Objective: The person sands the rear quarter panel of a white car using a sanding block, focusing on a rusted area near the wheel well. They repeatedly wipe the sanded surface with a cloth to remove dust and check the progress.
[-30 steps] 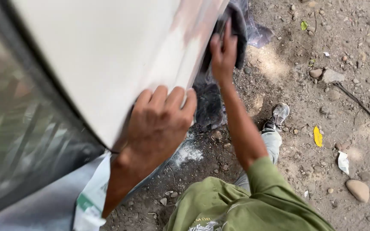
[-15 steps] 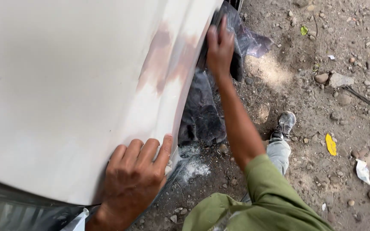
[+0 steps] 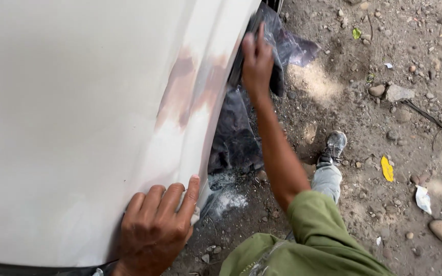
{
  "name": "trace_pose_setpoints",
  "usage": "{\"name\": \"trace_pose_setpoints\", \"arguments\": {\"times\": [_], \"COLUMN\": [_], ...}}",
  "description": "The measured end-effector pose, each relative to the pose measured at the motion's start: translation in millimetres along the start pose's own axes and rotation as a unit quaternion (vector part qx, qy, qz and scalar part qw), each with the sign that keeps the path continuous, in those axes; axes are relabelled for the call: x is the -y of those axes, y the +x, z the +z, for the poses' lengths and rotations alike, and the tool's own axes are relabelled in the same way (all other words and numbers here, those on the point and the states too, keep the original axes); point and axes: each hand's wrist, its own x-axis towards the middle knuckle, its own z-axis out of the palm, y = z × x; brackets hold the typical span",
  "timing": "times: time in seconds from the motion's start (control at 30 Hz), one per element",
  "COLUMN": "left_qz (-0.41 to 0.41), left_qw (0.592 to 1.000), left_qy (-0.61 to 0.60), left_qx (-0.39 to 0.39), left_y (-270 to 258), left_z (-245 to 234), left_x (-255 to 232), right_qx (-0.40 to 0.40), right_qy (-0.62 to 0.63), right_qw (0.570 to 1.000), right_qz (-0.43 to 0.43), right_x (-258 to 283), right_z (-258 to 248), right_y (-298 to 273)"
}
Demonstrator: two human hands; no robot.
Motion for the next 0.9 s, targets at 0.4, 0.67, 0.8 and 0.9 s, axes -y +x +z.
{"name": "trace_pose_setpoints", "arguments": {"times": [0.4, 0.67, 0.8, 0.9], "left_qz": [0.016, 0.013, 0.014, 0.019], "left_qw": [1.0, 1.0, 1.0, 1.0], "left_qy": [0.009, 0.016, 0.014, 0.013], "left_qx": [0.003, 0.004, 0.006, 0.01], "left_y": [-2, 2, 0, -3], "left_z": [1, 2, -8, -5], "left_x": [3, 1, -2, -1], "right_qx": [-0.07, -0.038, -0.079, -0.072], "right_qy": [0.017, 0.019, 0.003, 0.02], "right_qw": [0.996, 0.99, 0.995, 0.996], "right_qz": [-0.055, -0.132, -0.054, -0.049], "right_x": [1, 68, 15, 17], "right_z": [8, 3, 10, 13], "right_y": [39, -143, 12, -15]}}
